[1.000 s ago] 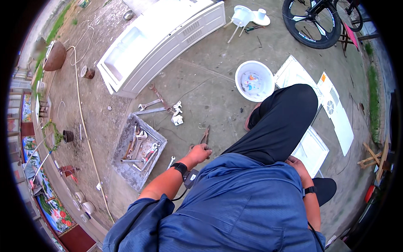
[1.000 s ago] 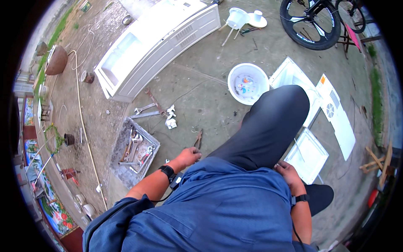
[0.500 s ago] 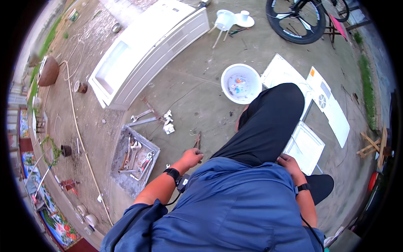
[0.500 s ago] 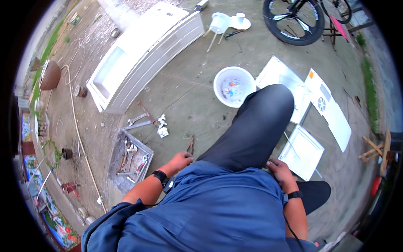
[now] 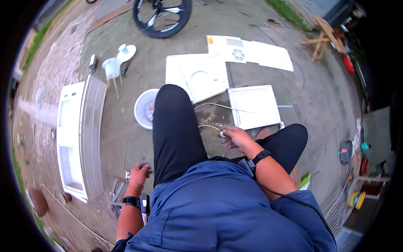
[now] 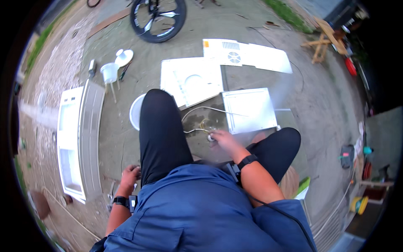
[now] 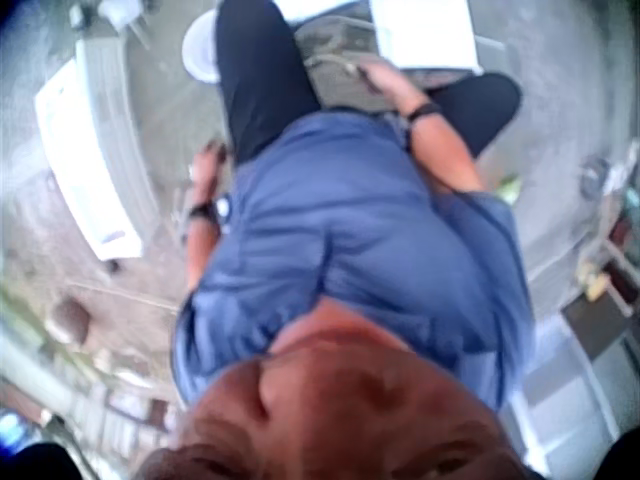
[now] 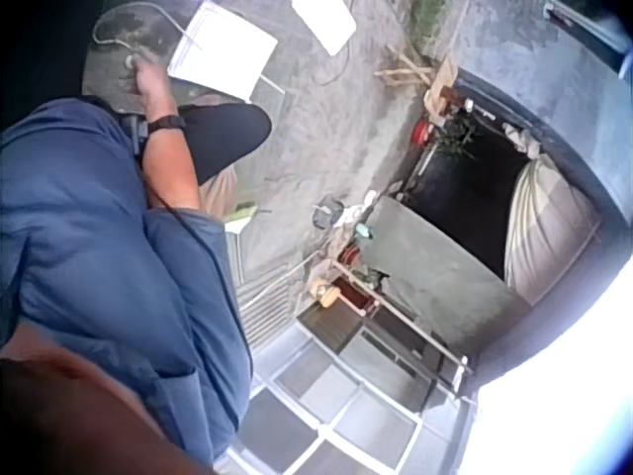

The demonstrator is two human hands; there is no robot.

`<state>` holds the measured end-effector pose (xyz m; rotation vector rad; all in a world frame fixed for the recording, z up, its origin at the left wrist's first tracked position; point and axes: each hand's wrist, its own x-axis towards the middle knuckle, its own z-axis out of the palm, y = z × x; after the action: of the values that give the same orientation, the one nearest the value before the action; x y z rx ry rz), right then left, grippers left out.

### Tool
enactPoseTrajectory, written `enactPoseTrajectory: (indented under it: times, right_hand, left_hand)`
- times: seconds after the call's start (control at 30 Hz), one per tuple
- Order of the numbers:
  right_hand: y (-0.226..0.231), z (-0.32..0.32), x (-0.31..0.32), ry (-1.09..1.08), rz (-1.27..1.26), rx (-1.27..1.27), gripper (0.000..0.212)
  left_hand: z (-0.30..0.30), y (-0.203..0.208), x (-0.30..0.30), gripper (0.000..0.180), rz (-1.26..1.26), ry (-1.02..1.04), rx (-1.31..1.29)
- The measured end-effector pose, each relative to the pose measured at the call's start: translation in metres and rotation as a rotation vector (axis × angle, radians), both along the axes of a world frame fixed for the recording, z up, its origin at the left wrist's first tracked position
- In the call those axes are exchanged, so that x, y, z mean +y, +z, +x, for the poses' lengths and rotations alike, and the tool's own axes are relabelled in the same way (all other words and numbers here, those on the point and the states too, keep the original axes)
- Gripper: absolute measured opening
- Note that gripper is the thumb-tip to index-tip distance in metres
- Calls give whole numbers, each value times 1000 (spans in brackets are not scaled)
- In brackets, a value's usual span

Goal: The person disassembles a white plastic ventilator unit by using a screwdriver to remove screws and prying apart internal components.

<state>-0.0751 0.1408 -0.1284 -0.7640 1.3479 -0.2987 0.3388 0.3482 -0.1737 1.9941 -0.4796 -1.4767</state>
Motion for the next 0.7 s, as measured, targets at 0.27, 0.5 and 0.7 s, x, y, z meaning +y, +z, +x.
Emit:
enactPoseTrajectory:
  times: [0.27, 0.5, 0.7]
  right_hand:
    - [86, -83, -39, -536, -400, -310, 28]
    - [174, -254, -12, -875, -874, -293, 34]
    - [88, -337, 78, -951, -559, 130, 31]
  left_hand:
    - [-25, 116, -161, 33, -403, -20, -236]
    - [-97, 185, -252, 33, -742, -123, -154]
    - [-150, 197, -278, 32, -728, -277, -99]
